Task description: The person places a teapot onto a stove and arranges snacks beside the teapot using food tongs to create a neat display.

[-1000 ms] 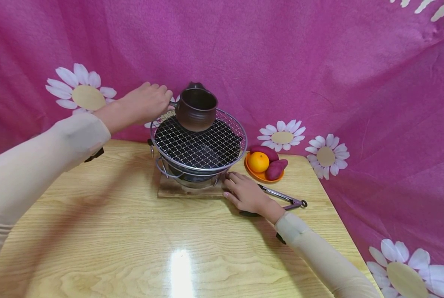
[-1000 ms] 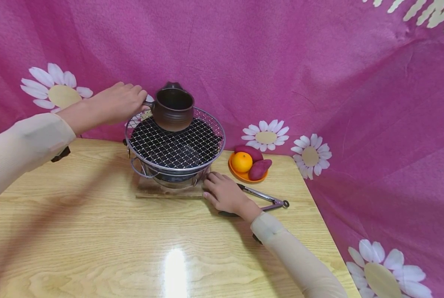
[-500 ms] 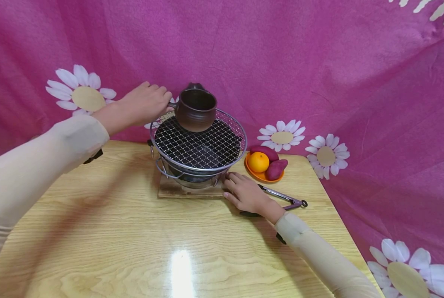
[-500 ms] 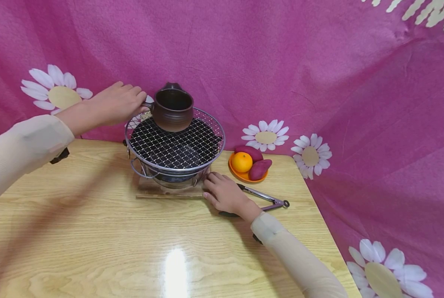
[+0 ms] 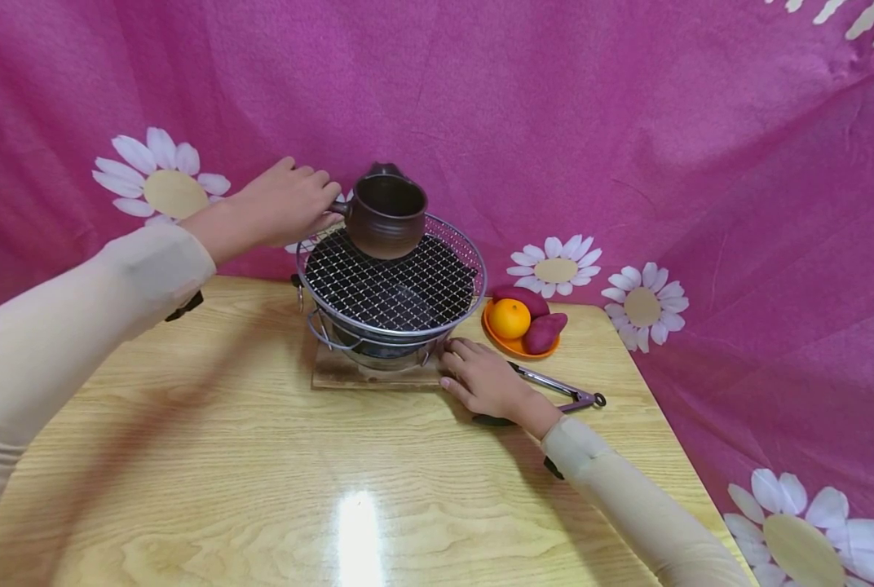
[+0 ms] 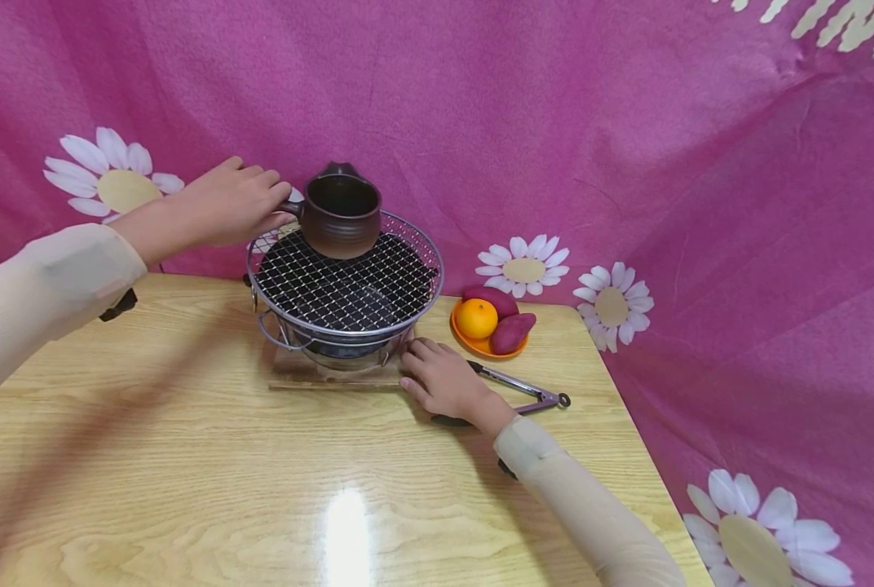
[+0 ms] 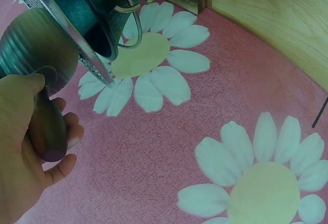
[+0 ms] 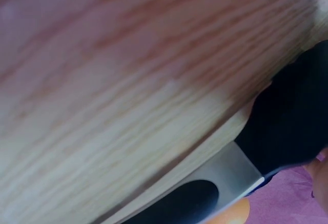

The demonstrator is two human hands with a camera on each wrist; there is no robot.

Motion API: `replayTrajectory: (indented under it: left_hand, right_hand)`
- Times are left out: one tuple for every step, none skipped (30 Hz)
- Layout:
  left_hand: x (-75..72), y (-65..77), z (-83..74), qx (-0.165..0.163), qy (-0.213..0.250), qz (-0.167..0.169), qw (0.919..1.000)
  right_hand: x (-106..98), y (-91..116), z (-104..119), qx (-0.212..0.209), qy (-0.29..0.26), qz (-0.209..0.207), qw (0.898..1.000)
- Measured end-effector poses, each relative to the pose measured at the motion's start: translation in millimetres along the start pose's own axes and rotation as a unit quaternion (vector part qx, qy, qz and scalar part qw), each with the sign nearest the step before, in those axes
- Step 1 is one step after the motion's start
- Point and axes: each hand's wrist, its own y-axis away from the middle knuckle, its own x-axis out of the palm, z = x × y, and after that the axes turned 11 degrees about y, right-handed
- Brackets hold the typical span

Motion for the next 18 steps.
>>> replayTrajectory:
  left_hand:
    - [-0.6, 0.0, -0.5, -0.002, 0.001, 0.003, 1.0000]
    - [-1.0, 0.0, -0.8, -0.004, 0.002, 0.006, 1.0000]
    - [-1.4, -0.1, -1.0, -0.006, 0.003, 0.009, 0.9999]
    - [-1.7, -0.2, -1.1, -0.007, 0.004, 0.012, 0.9999]
    - [-1.9, -0.3, -1.1, -0.008, 0.005, 0.014, 0.9999]
    - [-2.1, -0.5, -1.2, -0.009, 0.007, 0.016, 0.9998]
    - [-2.2, -0.6, -1.1, -0.011, 0.007, 0.018, 0.9998]
    - [-2.4, -0.9, -1.0, -0.011, 0.008, 0.020, 0.9997]
    - [-2.6, -1.1, -0.9, -0.012, 0.008, 0.022, 0.9996]
    - [-2.8, -1.3, -0.8, -0.014, 0.008, 0.025, 0.9996]
    - [-2.9, -1.5, -0.6, -0.014, 0.008, 0.026, 0.9995]
    - [-3.1, -1.6, -0.4, -0.015, 0.008, 0.028, 0.9995]
    - [-3.2, -1.6, -0.3, -0.015, 0.008, 0.028, 0.9995]
    - [-3.5, -1.6, -0.3, -0.016, 0.007, 0.027, 0.9995]
    - [-3.4, -1.4, 0.1, -0.016, 0.006, 0.026, 0.9995]
    - [-3.6, -1.1, 0.2, -0.016, 0.005, 0.026, 0.9995]
    - [-4.0, -0.8, 0.3, -0.016, 0.005, 0.025, 0.9996]
    - [-4.4, -0.4, 0.2, -0.017, 0.005, 0.026, 0.9995]
  right_hand:
    - [0.0, 0.0, 0.0, 0.000, 0.000, 0.001, 1.000]
    - [0.0, 0.1, 0.0, 0.000, 0.000, 0.001, 1.000]
    - [-0.1, 0.1, 0.0, 0.001, 0.001, 0.003, 1.000]
    - [-0.3, 0.2, 0.0, 0.001, 0.001, 0.003, 1.000]
    - [-0.5, 0.1, 0.1, 0.001, 0.001, 0.001, 1.000]
    - [-0.4, 0.1, 0.0, 0.001, 0.001, 0.001, 1.000]
    - [-0.7, 0.1, 0.0, 0.001, 0.001, -0.001, 1.000]
    - [-1.1, 0.0, 0.1, 0.001, 0.000, -0.002, 1.000]
    - [-1.3, -0.2, 0.1, 0.001, -0.001, -0.001, 1.000]
    - [-1.6, -0.4, 0.1, 0.002, -0.001, 0.001, 1.000]
    - [-1.9, -0.6, 0.2, 0.002, -0.002, 0.002, 1.000]
    - [-2.2, -0.8, 0.3, 0.004, -0.002, 0.005, 1.000]
    - [-2.4, -0.9, 0.4, 0.004, -0.002, 0.008, 1.000]
    - [-2.6, -1.0, 0.5, 0.006, -0.003, 0.011, 1.000]
    - [-3.0, -1.0, 0.7, 0.007, -0.002, 0.014, 1.000]
    - [-3.3, -0.9, 0.8, 0.007, -0.002, 0.017, 1.000]
    - [-3.4, -0.6, 0.9, 0.008, -0.001, 0.018, 1.000]
    - [-3.6, -0.4, 0.9, 0.007, -0.002, 0.018, 1.000]
